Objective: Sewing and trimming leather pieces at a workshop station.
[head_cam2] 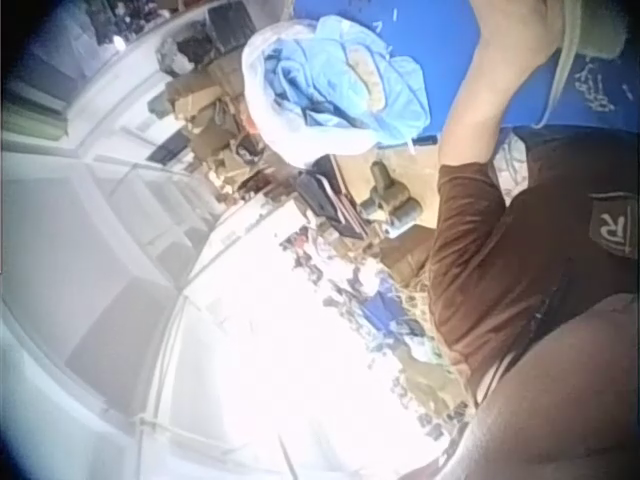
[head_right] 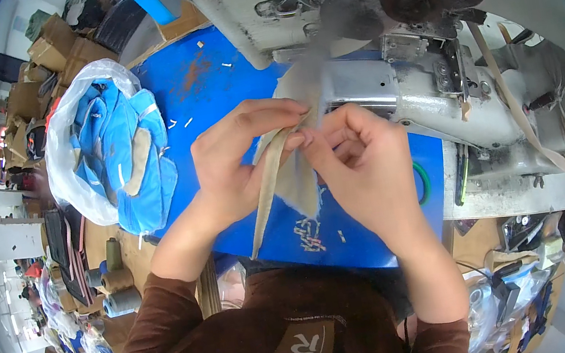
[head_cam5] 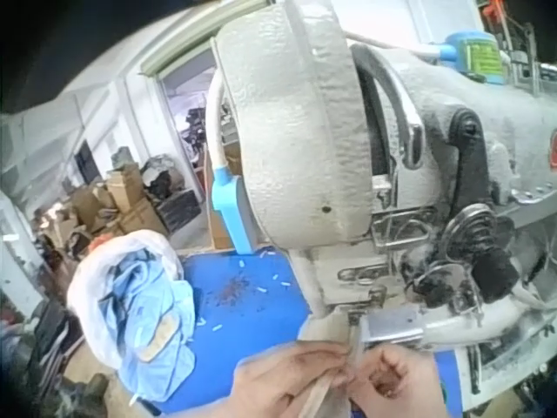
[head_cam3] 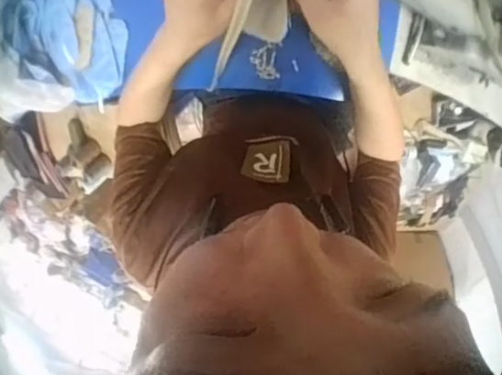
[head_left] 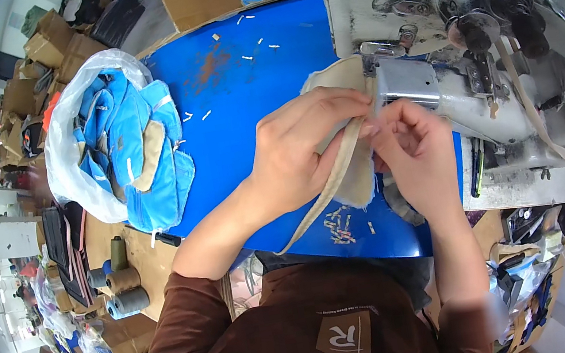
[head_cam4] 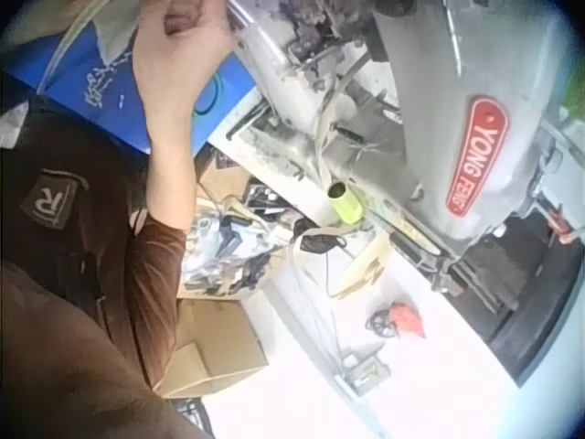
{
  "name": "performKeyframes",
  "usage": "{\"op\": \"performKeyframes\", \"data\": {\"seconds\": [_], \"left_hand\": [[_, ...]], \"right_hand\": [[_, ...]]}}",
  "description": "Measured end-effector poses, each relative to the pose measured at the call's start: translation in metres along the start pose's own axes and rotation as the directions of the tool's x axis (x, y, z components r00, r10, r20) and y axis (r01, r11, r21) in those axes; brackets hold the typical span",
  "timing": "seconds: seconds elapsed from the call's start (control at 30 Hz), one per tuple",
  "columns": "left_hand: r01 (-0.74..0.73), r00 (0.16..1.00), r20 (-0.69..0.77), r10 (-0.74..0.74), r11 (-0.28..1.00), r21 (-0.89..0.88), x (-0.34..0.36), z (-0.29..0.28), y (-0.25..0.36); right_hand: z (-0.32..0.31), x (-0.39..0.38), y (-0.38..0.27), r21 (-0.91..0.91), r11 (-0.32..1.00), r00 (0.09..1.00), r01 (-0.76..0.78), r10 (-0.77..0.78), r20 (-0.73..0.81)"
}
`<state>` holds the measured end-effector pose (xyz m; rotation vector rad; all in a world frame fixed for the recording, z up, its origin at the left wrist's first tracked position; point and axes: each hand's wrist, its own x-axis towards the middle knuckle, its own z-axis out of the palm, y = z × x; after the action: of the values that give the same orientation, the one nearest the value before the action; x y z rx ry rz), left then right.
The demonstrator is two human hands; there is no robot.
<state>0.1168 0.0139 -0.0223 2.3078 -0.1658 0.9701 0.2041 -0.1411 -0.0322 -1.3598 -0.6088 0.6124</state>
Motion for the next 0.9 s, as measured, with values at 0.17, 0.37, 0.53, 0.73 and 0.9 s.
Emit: {"op": "performKeyframes", "data": {"seconds": [0.17, 0.37, 0.53, 0.73, 0.9], "left_hand": [[-0.229, 0.973, 0.066, 0.220, 0.958, 0.173, 0.001, 0.002, 0.001], [-0.098, 0.994, 0.057, 0.088, 0.973, 0.210, -0.011, 0.005, 0.018], [0.052, 0.997, 0.045, -0.056, 0.995, 0.083, -0.007, -0.001, 0.024], [-0.108, 0.994, 0.028, 0.104, 0.972, 0.209, -0.012, -0.006, 0.016], [-0.236, 0.972, 0.073, 0.224, 0.945, 0.228, -0.010, 0.003, 0.016]], "right_hand": [[-0.002, 0.000, 0.007, 0.012, 0.999, 0.998, 0.042, -0.041, -0.042], [-0.004, 0.007, 0.002, 0.021, 1.000, 0.996, 0.008, -0.006, -0.091], [0.003, -0.009, 0.002, 0.041, 0.999, 0.987, -0.001, 0.007, -0.162], [-0.001, -0.018, 0.007, -0.129, 0.992, 0.997, 0.002, -0.012, -0.071], [-0.003, -0.011, 0.007, -0.109, 0.993, 0.995, 0.052, -0.061, -0.076]]}}
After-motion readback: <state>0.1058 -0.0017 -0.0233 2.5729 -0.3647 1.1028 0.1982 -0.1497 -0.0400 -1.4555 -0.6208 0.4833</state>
